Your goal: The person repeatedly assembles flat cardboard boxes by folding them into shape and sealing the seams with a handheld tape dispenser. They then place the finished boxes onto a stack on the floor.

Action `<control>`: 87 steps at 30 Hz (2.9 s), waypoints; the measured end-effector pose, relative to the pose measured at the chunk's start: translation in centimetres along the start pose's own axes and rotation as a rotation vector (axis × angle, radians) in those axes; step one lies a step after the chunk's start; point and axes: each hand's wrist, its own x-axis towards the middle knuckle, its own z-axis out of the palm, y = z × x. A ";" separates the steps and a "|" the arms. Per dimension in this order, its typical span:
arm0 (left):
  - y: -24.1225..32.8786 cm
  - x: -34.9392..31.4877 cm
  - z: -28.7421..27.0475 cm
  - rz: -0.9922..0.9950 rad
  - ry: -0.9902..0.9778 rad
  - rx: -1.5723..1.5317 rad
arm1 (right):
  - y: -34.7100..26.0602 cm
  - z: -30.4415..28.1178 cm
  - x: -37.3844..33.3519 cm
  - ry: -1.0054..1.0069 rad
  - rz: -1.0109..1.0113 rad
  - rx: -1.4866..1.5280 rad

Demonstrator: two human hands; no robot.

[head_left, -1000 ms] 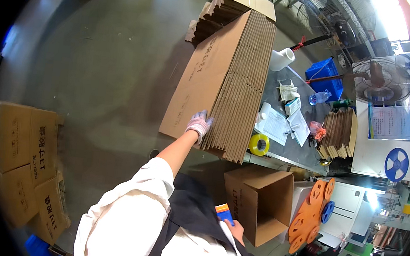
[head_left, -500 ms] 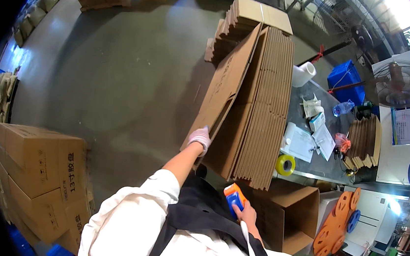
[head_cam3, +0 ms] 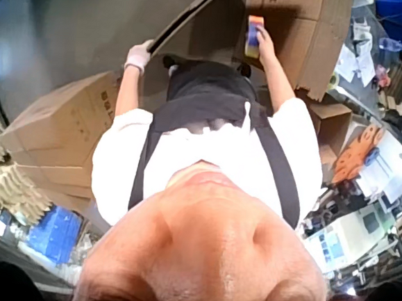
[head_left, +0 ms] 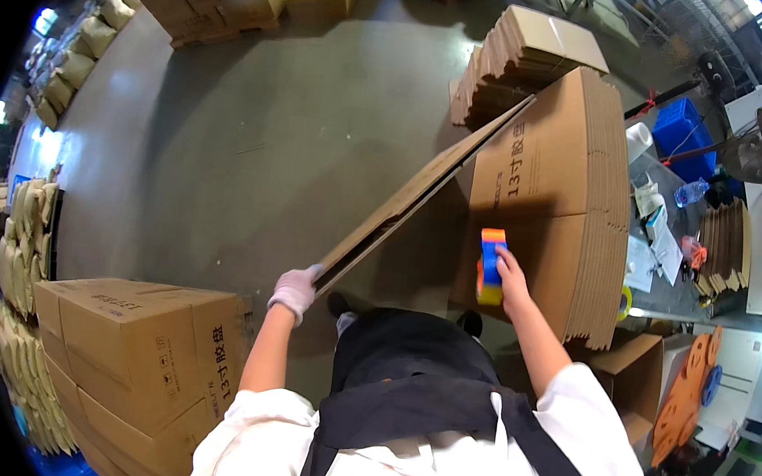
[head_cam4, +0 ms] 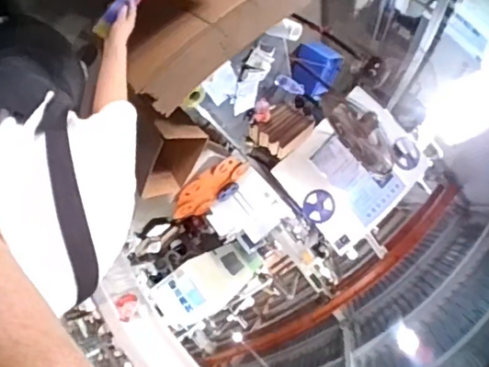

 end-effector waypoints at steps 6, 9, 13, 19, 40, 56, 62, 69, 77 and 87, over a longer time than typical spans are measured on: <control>-15.4 -8.5 3.7 -0.039 -0.101 -0.012 | 1.3 14.5 13.6 0.215 0.093 0.198; -20.8 -12.0 5.5 -0.116 -0.128 -0.020 | 2.5 21.6 13.7 0.347 -0.018 -0.340; -26.3 -13.1 8.4 -0.095 -0.073 -0.106 | 3.7 26.0 12.7 0.300 0.005 -0.192; -26.7 -9.9 5.4 -0.246 -0.178 0.021 | 5.2 22.4 8.9 0.361 -0.003 -0.217; -30.0 19.2 -14.8 -0.429 0.560 -0.075 | -0.4 23.3 6.7 0.458 -0.367 -1.079; -15.4 32.4 -11.5 -0.874 0.318 -0.416 | -4.0 32.3 17.8 0.274 -0.210 -1.215; -15.8 35.2 -5.2 -0.625 0.097 0.144 | 2.4 31.7 26.5 -0.250 -0.615 -1.453; -21.9 34.2 -3.9 -0.266 -0.373 -0.044 | 3.5 32.1 30.4 -0.428 -0.467 -1.462; -31.4 15.3 -13.3 -0.150 0.469 0.088 | -4.4 33.6 30.0 -0.564 -0.495 -1.591; -26.8 31.1 -9.8 -0.460 0.505 -0.244 | -20.4 35.1 27.4 -0.436 -0.552 -0.982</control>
